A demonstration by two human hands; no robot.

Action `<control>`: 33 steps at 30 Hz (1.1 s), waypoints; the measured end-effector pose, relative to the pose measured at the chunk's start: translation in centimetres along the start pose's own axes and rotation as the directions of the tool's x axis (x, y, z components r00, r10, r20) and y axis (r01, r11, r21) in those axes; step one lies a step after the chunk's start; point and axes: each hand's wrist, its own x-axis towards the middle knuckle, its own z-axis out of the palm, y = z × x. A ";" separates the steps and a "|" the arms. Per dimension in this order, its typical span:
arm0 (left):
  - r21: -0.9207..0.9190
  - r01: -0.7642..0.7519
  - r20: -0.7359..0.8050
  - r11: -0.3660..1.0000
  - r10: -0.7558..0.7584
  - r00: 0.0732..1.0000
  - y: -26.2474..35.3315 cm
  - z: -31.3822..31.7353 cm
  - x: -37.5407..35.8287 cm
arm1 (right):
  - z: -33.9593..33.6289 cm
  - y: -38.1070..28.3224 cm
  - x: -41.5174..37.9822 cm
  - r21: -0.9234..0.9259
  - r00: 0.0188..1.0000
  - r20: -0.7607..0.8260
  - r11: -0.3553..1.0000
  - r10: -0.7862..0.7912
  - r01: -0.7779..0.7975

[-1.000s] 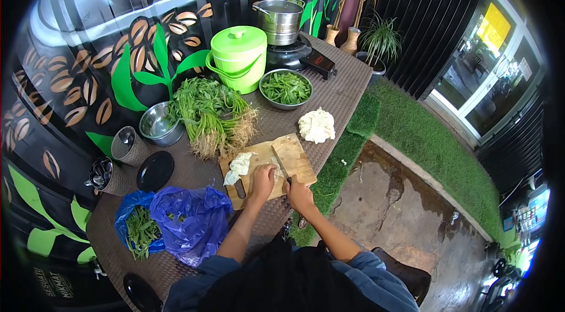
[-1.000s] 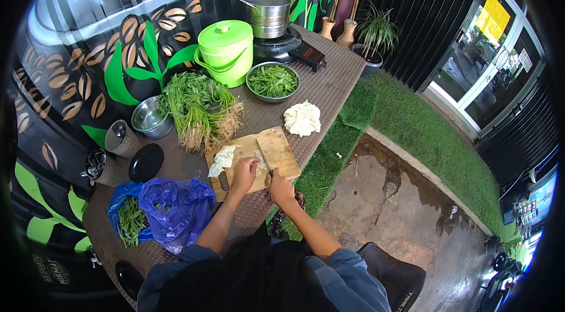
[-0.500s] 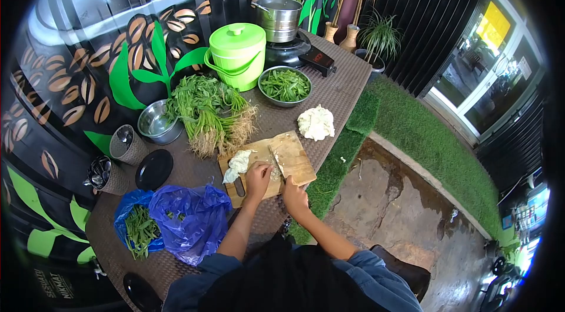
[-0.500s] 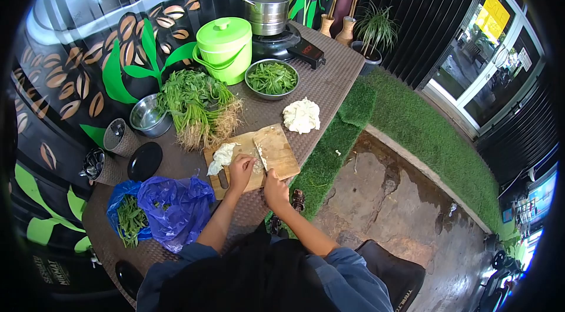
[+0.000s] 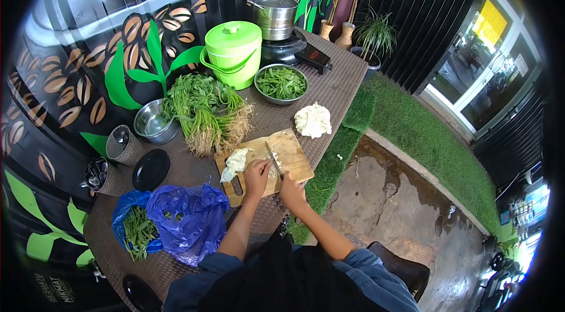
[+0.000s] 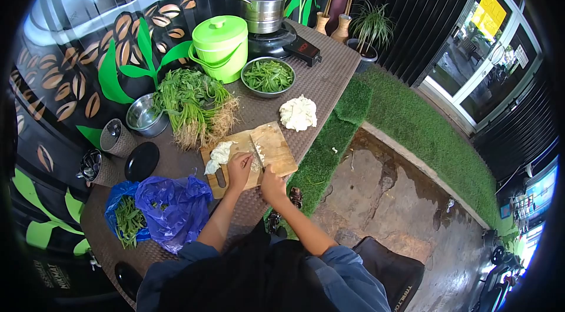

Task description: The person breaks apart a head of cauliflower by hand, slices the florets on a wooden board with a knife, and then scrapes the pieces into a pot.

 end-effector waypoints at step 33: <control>-0.313 0.181 0.272 0.932 -0.094 0.958 -1.8 -2.2 -0.8 | -0.3 -0.4 1.1 -0.103 0.995 0.019 0.990 -0.099 0.101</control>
